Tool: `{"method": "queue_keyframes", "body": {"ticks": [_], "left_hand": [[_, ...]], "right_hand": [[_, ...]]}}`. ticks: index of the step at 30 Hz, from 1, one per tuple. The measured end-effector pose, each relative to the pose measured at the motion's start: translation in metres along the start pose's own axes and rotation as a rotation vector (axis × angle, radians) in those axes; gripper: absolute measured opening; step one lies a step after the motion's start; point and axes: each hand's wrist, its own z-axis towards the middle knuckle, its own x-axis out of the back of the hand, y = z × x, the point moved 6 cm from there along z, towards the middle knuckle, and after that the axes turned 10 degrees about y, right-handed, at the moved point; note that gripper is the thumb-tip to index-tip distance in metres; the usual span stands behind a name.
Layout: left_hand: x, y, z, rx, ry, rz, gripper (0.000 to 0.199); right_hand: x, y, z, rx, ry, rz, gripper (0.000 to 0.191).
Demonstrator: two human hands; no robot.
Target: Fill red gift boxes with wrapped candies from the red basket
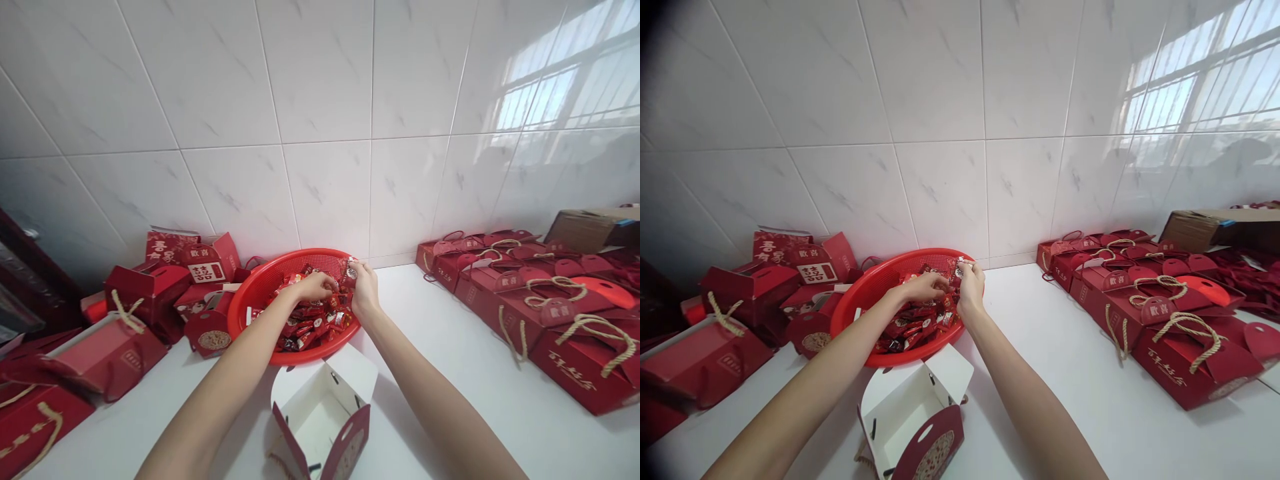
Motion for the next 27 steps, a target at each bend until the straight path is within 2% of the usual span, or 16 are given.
{"method": "queue_keyframes", "body": {"ticks": [7,10,12,16,21,27], "left_hand": [[-0.017,0.002,0.000,-0.075,-0.084,0.193,0.041],[-0.021,0.007,0.001,-0.080,-0.114,0.198,0.040],[-0.021,0.008,0.002,-0.068,-0.124,0.185,0.032],[-0.007,0.003,0.002,-0.031,-0.051,0.050,0.009],[0.024,-0.012,-0.004,0.068,0.129,-0.166,0.023],[0.029,-0.014,-0.008,0.105,0.134,-0.325,0.041]], "right_hand": [[0.000,0.001,0.002,0.013,-0.008,-0.002,0.011],[-0.001,-0.001,-0.001,-0.006,0.006,-0.009,0.011],[-0.001,0.000,-0.004,-0.044,0.019,-0.023,0.012],[-0.001,-0.003,-0.006,-0.021,0.017,-0.006,0.012],[-0.002,-0.003,-0.006,-0.010,-0.002,-0.005,0.011],[-0.003,-0.001,-0.004,-0.026,-0.003,0.028,0.011]]}}
